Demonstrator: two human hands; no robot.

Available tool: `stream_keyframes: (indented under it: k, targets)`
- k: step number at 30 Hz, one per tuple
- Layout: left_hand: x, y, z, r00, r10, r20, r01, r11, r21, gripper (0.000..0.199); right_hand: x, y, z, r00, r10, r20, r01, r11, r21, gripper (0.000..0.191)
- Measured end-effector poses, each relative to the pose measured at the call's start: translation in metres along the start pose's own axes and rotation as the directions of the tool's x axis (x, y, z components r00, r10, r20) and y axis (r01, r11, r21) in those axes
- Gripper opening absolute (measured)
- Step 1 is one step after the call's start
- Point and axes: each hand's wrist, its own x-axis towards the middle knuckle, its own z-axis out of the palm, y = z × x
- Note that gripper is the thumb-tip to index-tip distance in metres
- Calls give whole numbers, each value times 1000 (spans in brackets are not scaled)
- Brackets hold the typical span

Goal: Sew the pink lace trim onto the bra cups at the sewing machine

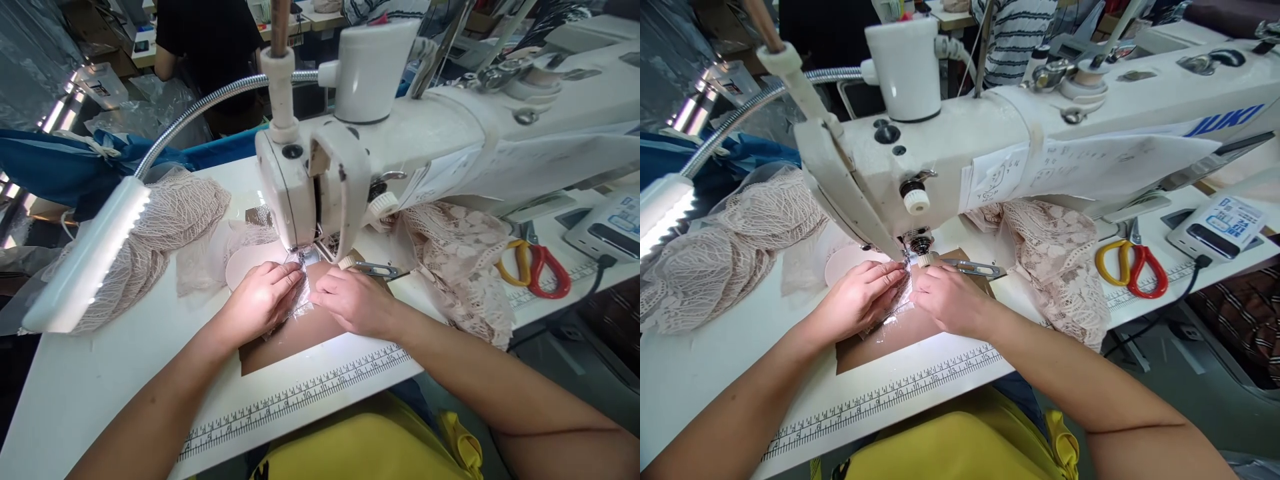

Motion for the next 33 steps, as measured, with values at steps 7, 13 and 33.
stream_keyframes:
  k: [7,13,33]
  targets:
    - [2,-2,5,999,9,43,-13,996,94,31,2,-2,-4,999,33,29,-33,999,-17,20]
    - [5,-6,5,999,8,40,-12,994,106,32,4,0,-2,992,109,59,-107,994,-38,20]
    - [5,-25,2,999,-23,38,18,994,111,33,15,1,2,949,313,36,-304,939,-161,37]
